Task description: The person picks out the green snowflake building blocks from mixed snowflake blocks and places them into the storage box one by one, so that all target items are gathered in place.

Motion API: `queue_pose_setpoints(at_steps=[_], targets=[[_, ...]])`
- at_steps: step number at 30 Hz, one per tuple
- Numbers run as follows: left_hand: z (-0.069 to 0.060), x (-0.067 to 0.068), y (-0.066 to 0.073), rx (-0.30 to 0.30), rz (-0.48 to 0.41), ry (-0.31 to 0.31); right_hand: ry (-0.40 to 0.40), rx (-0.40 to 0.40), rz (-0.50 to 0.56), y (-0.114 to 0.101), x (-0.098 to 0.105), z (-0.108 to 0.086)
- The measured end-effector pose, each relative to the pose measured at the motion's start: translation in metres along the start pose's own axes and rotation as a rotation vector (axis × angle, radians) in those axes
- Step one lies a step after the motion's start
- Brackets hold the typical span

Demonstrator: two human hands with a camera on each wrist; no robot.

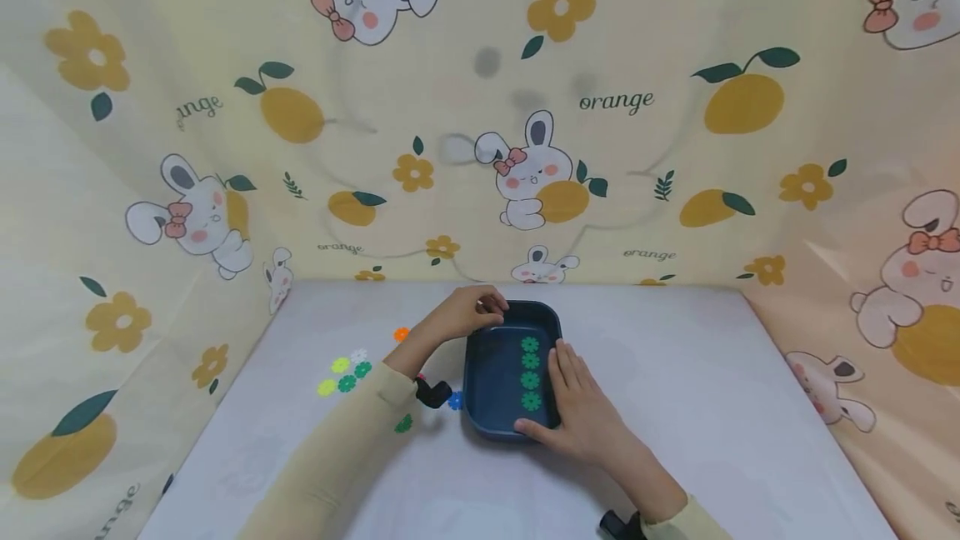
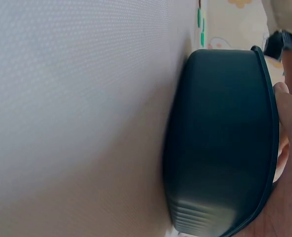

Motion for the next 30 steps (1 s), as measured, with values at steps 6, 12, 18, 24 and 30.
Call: queue_pose_setpoints(at_steps=[6, 12, 18, 24, 30], targets=[[-0.034, 0.024, -0.016, 0.029, -0.006, -0.032, 0.001, -0.013, -0.007, 0.003, 0.002, 0.0], [-0.078, 0.032, -0.036, 0.069, 0.021, -0.101, 0.019, -0.009, -0.006, 0.003, 0.004, -0.001], [-0.117, 0.023, -0.061, 0.086, 0.054, -0.191, 0.009, -0.013, -0.002, 0.003, 0.004, -0.002], [-0.152, 0.016, -0.075, 0.112, 0.091, -0.239, 0.023, 0.004, 0.004, 0.0, 0.004, -0.002], [-0.179, 0.015, -0.081, 0.182, 0.153, -0.263, 0.02, 0.012, 0.007, -0.002, 0.003, -0.001]])
Point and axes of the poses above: each hand's wrist, its own z-axis towards the middle knuckle, its own x-axis out of the back of the hand, y = z × x, the point moved 5 cm from there along z, towards the middle knuckle
